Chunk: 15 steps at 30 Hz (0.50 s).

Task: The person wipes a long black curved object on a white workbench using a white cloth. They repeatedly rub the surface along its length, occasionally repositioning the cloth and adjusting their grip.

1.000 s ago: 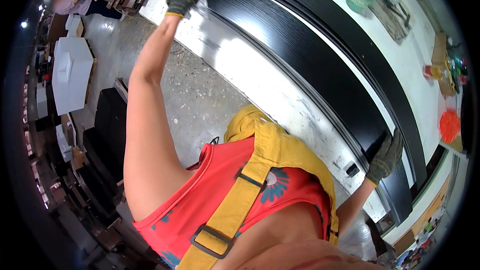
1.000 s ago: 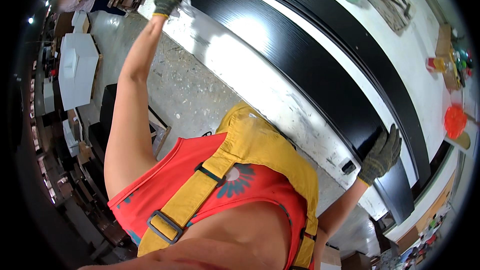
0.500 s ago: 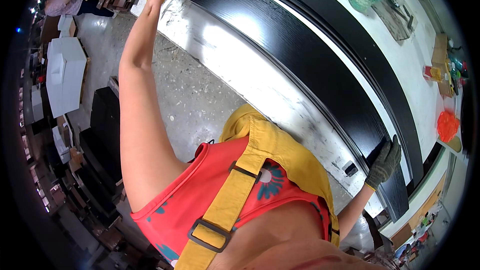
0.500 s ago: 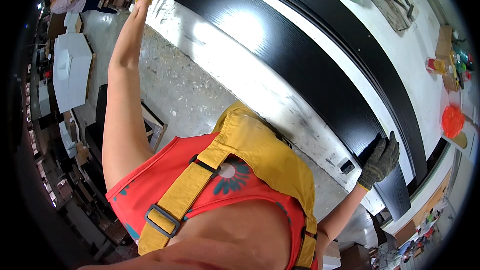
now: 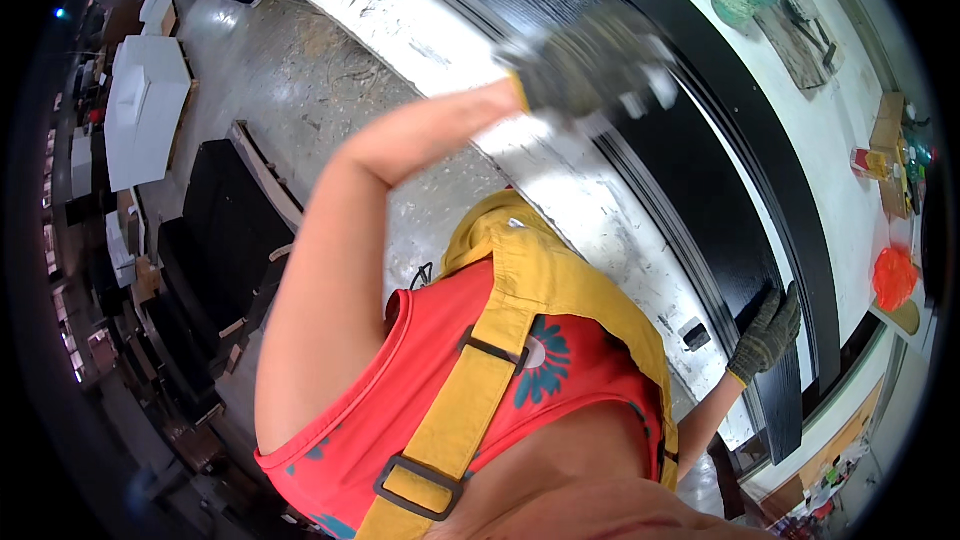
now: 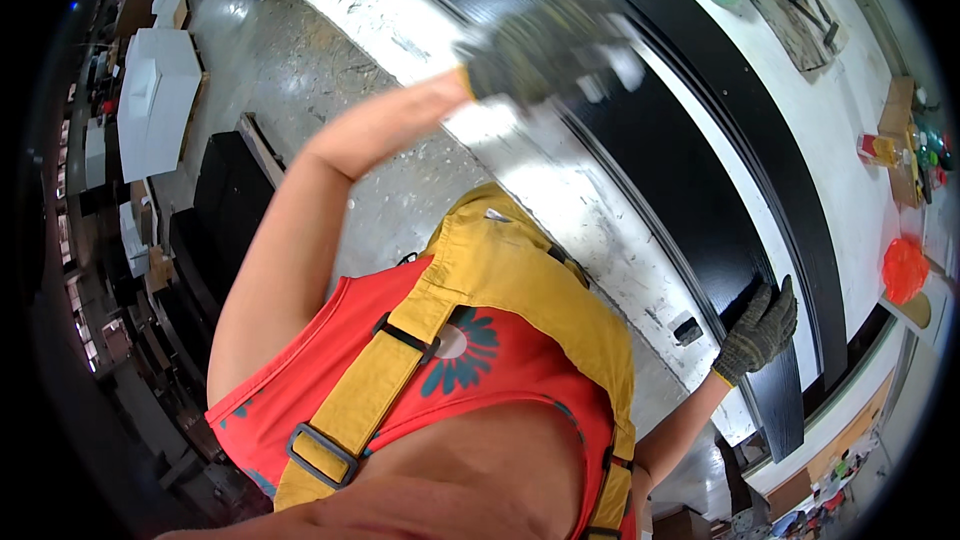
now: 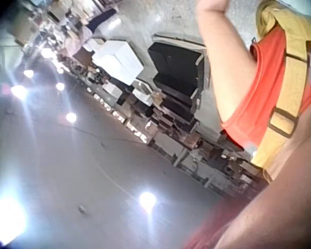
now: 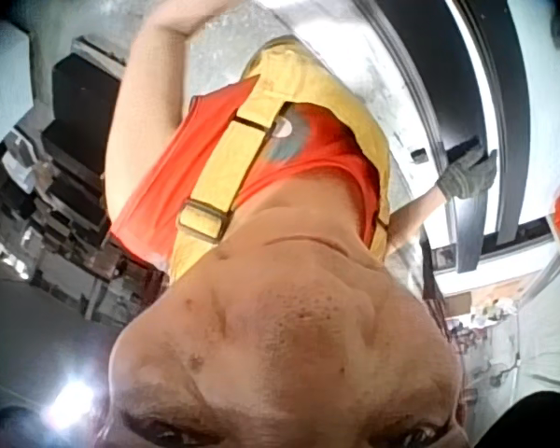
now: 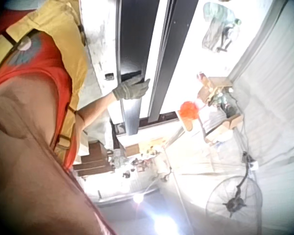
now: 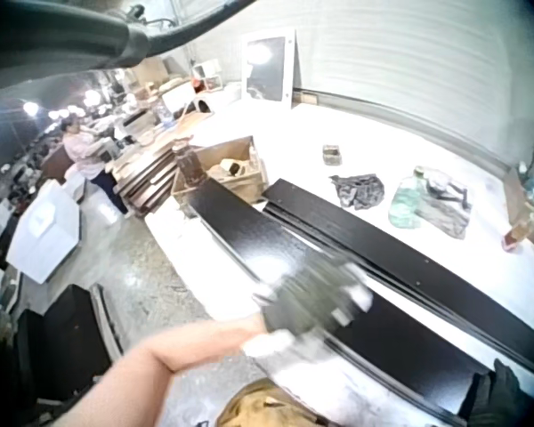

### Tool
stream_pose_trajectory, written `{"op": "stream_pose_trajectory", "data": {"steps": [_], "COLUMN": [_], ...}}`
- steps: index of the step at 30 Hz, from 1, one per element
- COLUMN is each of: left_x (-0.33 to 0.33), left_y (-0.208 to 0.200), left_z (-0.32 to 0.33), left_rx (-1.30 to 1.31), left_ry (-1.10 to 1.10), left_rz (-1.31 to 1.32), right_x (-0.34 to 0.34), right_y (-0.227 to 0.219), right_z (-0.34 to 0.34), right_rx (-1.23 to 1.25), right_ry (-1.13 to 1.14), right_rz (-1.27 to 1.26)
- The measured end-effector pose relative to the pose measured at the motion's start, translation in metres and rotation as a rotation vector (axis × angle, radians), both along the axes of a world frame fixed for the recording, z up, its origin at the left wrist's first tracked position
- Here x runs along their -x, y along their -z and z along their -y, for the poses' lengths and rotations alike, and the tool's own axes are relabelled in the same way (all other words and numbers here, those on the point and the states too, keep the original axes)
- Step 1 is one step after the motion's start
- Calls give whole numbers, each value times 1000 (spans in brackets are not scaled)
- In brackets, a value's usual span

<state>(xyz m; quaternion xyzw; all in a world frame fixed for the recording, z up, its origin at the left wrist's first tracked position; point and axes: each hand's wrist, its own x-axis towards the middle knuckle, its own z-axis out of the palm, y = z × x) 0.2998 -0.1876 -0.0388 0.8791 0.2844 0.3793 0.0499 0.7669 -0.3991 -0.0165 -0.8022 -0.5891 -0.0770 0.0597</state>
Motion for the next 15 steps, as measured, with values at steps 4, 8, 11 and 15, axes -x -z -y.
{"op": "stream_pose_trajectory", "data": {"steps": [4,8,11,15], "left_x": [-98,-20,152,323], "left_y": [-36,-12,-2,-1], "left_z": [67,34,-64,-144], "left_rx": [228,413,510,335], "left_ry": [313,364,-281,-676], "left_rz": [-76,186,149,-69], "right_x": [-1,-3,-3,9], "right_y": [-3,1,-1,-6], "right_z": [-2,1,3,-5], "right_rx": [-23,-59,-63,-129], "right_ry": [-24,-50,-46,-83], "right_rz": [-10,29,32,56]}}
